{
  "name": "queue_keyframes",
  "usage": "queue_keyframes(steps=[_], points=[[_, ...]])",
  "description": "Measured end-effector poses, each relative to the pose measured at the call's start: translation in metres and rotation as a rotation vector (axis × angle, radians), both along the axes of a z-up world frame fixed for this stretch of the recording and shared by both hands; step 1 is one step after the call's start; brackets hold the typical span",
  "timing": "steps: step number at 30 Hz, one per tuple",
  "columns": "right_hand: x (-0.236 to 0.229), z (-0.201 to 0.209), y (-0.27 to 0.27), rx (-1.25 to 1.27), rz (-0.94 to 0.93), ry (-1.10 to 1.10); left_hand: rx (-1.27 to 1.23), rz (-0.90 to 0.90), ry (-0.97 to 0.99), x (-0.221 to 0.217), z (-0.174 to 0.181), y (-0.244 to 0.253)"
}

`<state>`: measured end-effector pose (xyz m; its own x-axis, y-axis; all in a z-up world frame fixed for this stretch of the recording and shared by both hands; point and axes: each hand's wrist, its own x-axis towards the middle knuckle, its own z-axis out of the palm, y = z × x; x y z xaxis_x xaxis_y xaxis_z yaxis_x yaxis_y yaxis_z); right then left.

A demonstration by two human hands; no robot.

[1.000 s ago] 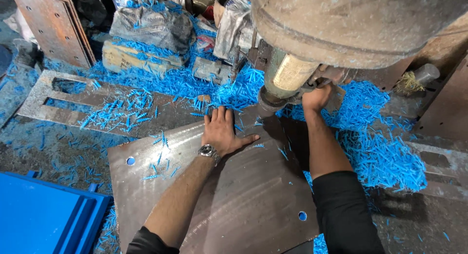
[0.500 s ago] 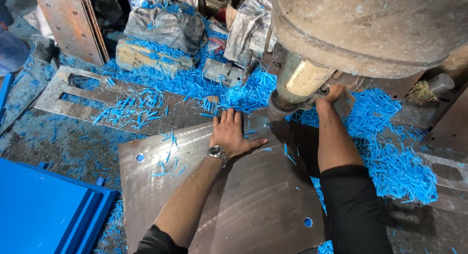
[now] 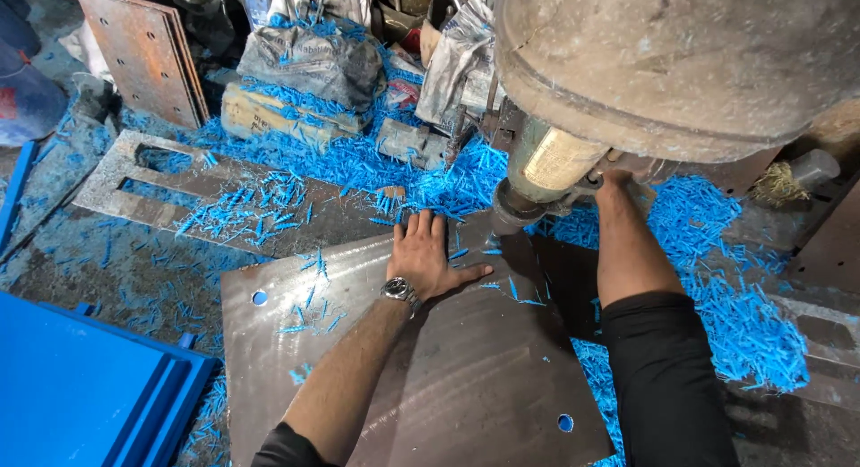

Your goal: The person places a blue plastic sheet on a drill press table, aligns it under the bit, and drills holes in its corners, holding the sheet steady with one hand while operating the press lever with the other. They brush away blue shavings, reposition the sheet for each hole, and stack the drilled sheets with other finished blue panels.

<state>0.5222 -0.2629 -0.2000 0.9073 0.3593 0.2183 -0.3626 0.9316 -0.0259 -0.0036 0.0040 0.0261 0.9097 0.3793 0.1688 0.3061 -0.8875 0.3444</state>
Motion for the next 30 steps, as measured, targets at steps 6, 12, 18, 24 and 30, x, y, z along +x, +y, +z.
queue_keyframes(steps=[6, 12, 18, 24, 30], points=[[-0.078, 0.096, 0.038, 0.824, 0.202, 0.343, 0.001, -0.015, 0.022, -0.002, 0.004, 0.000], [-0.088, 0.076, 0.034, 1.641, 0.400, 0.721, -0.059, -0.029, 0.223, -0.002, 0.008, 0.001], [-0.081, 0.053, 0.023, 2.476, 0.588, 1.047, -0.010, 0.021, 0.076, 0.001, -0.002, -0.003], [-0.335, 0.218, -0.028, 3.230, 0.282, 1.256, 0.016, 0.079, -0.012, 0.004, -0.008, -0.005], [-0.455, 0.382, -0.090, 3.052, -0.123, 3.396, -0.006, -0.096, 0.123, 0.000, -0.003, 0.003]])
